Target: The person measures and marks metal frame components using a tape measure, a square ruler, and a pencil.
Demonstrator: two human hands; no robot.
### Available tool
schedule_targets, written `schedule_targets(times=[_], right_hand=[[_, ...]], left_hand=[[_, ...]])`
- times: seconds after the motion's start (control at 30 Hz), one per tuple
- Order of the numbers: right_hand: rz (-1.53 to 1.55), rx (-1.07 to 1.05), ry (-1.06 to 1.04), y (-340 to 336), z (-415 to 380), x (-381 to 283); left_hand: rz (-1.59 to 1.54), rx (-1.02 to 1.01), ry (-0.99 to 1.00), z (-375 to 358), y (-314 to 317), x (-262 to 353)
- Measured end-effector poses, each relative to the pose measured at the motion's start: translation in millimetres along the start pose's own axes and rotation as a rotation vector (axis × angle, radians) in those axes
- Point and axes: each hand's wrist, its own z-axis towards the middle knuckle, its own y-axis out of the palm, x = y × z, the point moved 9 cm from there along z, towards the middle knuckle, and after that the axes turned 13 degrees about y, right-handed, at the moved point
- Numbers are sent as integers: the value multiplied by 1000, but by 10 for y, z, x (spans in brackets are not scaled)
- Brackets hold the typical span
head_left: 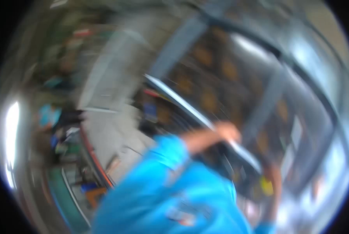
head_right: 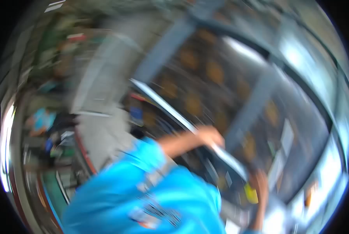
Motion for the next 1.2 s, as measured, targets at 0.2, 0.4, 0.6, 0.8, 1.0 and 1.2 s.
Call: schedule_targets(times=[0.2, 0.4, 0.6, 0.8, 1.0, 1.2], right_hand=[[59, 39, 247, -245, -255, 218], [125, -24, 288, -201, -297, 240], [136, -52, 328, -186, -253, 309], [40, -46, 169, 45, -144, 407], [190, -139, 370, -138, -222, 332], [117, -207, 177, -163, -180, 216]], left_hand=[[-155, -204, 77, 184, 17, -233], [-237, -227, 37, 127, 124, -193], [-243, -319, 35, 194, 182, -190], [-230, -337, 21, 189, 219, -258], [-241, -330, 27, 188, 213, -265], [-224, -315, 38, 212, 177, -306]])
